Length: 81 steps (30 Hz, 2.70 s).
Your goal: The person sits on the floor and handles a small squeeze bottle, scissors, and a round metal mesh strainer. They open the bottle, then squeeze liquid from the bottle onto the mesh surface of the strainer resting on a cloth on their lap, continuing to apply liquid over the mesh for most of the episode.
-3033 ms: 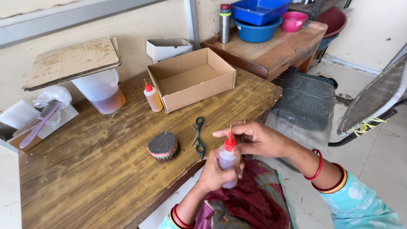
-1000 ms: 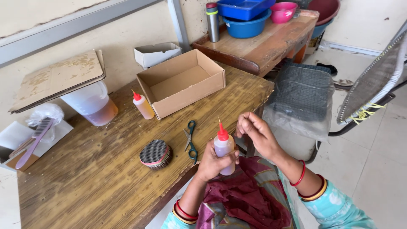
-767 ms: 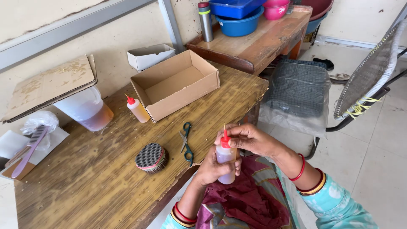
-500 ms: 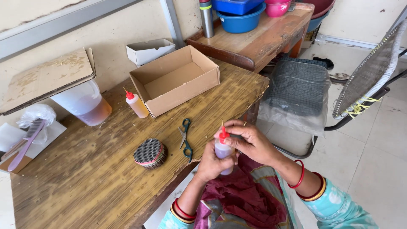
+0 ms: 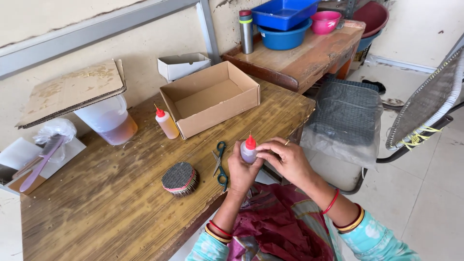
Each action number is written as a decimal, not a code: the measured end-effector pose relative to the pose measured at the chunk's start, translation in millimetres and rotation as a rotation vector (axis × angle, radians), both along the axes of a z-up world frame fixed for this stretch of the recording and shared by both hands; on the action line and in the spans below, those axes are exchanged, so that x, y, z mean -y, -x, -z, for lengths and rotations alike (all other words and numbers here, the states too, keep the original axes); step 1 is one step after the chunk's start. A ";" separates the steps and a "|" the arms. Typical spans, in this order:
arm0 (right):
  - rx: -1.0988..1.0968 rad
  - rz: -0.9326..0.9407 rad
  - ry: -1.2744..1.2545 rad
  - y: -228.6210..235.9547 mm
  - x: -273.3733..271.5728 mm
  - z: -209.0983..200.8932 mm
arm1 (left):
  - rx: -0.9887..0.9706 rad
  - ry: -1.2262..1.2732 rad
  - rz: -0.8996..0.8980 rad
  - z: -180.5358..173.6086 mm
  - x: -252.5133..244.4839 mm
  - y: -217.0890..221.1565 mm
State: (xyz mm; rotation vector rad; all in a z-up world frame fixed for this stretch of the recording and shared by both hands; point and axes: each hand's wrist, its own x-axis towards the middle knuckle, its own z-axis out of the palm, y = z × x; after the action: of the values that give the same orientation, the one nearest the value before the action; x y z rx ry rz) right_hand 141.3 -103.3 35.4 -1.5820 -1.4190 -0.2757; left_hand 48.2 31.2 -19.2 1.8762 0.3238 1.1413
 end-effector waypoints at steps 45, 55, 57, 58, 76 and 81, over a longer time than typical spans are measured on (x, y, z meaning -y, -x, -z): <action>0.424 -0.186 0.206 -17.2 3.4 3.7 | -0.225 0.369 0.737 -3.8 -33.8 32.2; 0.057 0.022 0.159 -8.9 31.7 18.8 | -0.134 0.356 0.336 26.1 -56.0 -10.8; 0.140 -0.032 -0.022 6.6 36.9 7.3 | -0.090 0.264 0.191 32.0 -60.8 -14.4; 0.141 -0.031 -0.021 3.0 40.9 23.6 | -0.090 0.264 0.192 21.0 -53.6 -7.3; -1.593 -0.888 -0.093 66.3 92.6 121.2 | -0.057 0.613 0.487 36.7 72.4 99.8; -1.553 -0.776 -0.031 67.0 95.9 129.9 | -0.036 0.681 0.273 70.7 64.0 100.1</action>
State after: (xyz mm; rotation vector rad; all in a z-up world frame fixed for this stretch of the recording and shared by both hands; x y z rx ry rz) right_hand 74.3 -199.2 -94.5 -0.6351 -0.5859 1.1454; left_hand -52.0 -32.9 -89.9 1.2874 0.4012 0.6911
